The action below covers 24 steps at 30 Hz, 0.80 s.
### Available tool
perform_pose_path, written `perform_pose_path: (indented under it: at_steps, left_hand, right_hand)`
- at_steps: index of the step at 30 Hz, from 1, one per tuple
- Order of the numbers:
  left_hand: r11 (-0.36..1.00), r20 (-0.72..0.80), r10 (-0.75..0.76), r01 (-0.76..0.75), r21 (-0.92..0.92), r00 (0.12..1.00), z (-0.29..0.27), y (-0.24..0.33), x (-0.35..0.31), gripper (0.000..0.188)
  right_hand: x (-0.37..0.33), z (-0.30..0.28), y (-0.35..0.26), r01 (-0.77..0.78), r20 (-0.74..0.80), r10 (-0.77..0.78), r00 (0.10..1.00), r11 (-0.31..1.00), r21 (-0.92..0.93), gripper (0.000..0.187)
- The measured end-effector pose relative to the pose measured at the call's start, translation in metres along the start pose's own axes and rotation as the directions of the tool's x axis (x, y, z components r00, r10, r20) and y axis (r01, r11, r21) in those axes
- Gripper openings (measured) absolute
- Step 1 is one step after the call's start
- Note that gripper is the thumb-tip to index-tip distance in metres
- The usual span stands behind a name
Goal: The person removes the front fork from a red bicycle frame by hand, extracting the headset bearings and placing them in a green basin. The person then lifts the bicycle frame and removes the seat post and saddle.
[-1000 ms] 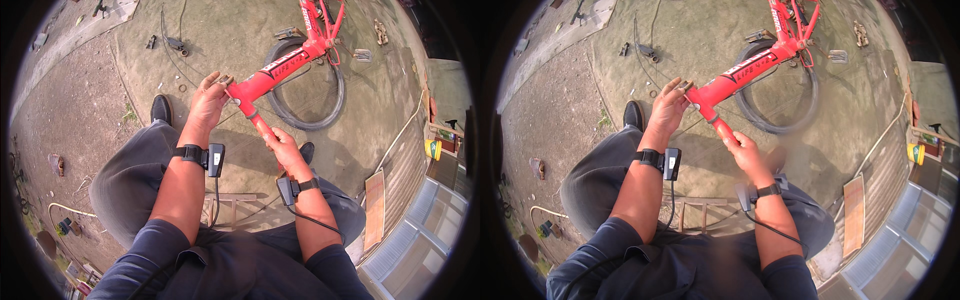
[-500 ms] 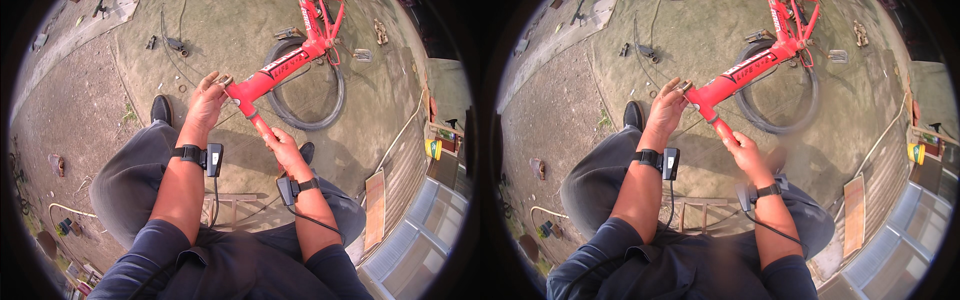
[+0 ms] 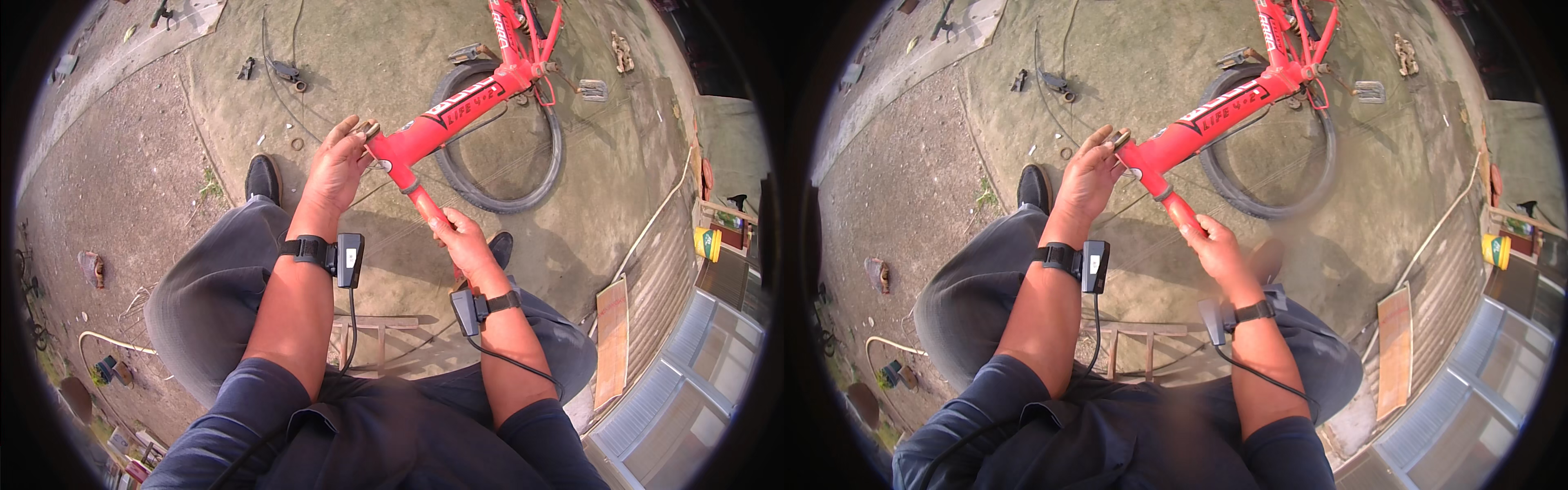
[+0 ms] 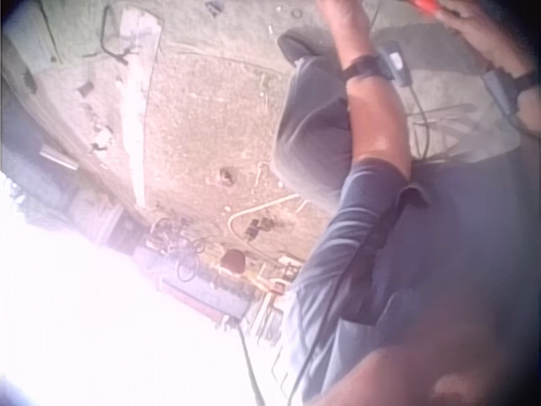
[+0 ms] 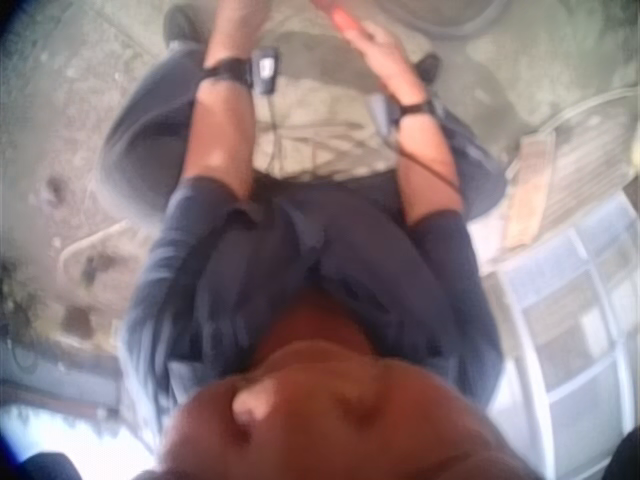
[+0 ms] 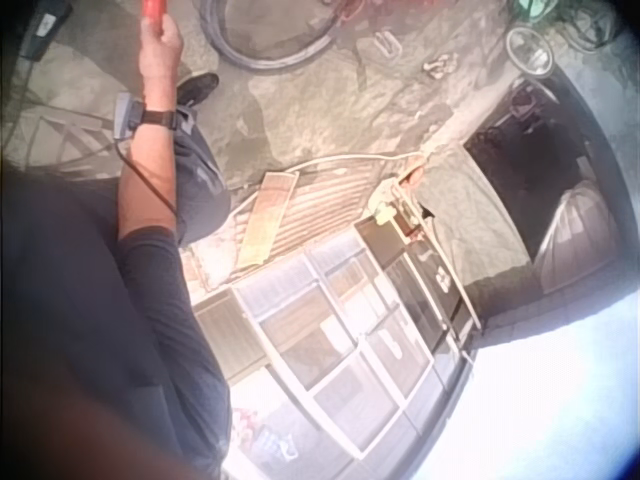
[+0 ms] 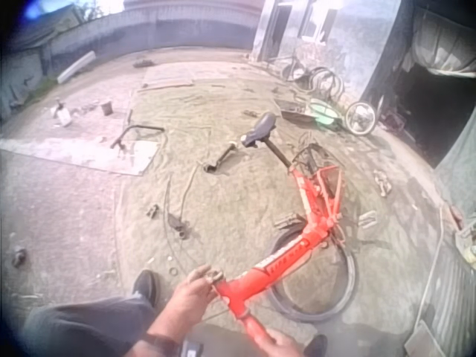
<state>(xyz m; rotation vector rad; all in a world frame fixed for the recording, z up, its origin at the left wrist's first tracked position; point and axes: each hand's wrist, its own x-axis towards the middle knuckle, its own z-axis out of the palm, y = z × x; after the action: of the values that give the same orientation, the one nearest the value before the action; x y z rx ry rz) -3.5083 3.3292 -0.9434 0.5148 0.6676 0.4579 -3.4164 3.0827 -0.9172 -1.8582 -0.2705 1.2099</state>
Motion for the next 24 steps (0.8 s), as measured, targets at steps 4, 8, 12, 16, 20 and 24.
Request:
perform_pose_path:
  at_steps: [4, 8, 12, 16, 20, 24]
  left_hand:
    - [0.998, 0.010, 0.009, -0.010, 0.069, 1.000, 0.001, 0.004, 0.000, 0.066]
    - [0.963, -0.115, 0.056, -0.024, 0.268, 0.992, 0.012, 0.000, 0.001, 0.068]
    - [0.969, -0.116, 0.033, -0.003, 0.247, 0.993, 0.014, -0.002, 0.001, 0.061]
    - [1.000, -0.012, -0.013, 0.012, -0.026, 1.000, 0.004, 0.001, -0.001, 0.058]
    - [0.999, -0.010, 0.007, -0.007, 0.044, 1.000, 0.003, 0.001, 0.000, 0.058]
    - [0.972, -0.094, 0.040, -0.018, 0.232, 0.995, 0.012, -0.002, 0.003, 0.059]
  right_hand:
    - [0.001, 0.000, -0.001, -0.018, 0.019, 0.018, 1.000, 1.000, 0.012, 0.023]
    - [0.001, 0.001, -0.002, -0.008, 0.013, 0.007, 1.000, 1.000, 0.005, 0.022]
    - [-0.001, 0.003, -0.003, -0.017, -0.005, 0.017, 1.000, 1.000, 0.020, 0.021]
    - [0.000, 0.001, -0.003, -0.017, 0.010, 0.017, 1.000, 1.000, 0.015, 0.021]
    - [0.000, 0.001, -0.001, -0.017, 0.009, 0.017, 1.000, 1.000, 0.016, 0.021]
    - [0.001, 0.002, 0.001, -0.024, 0.006, 0.024, 1.000, 0.999, 0.032, 0.022]
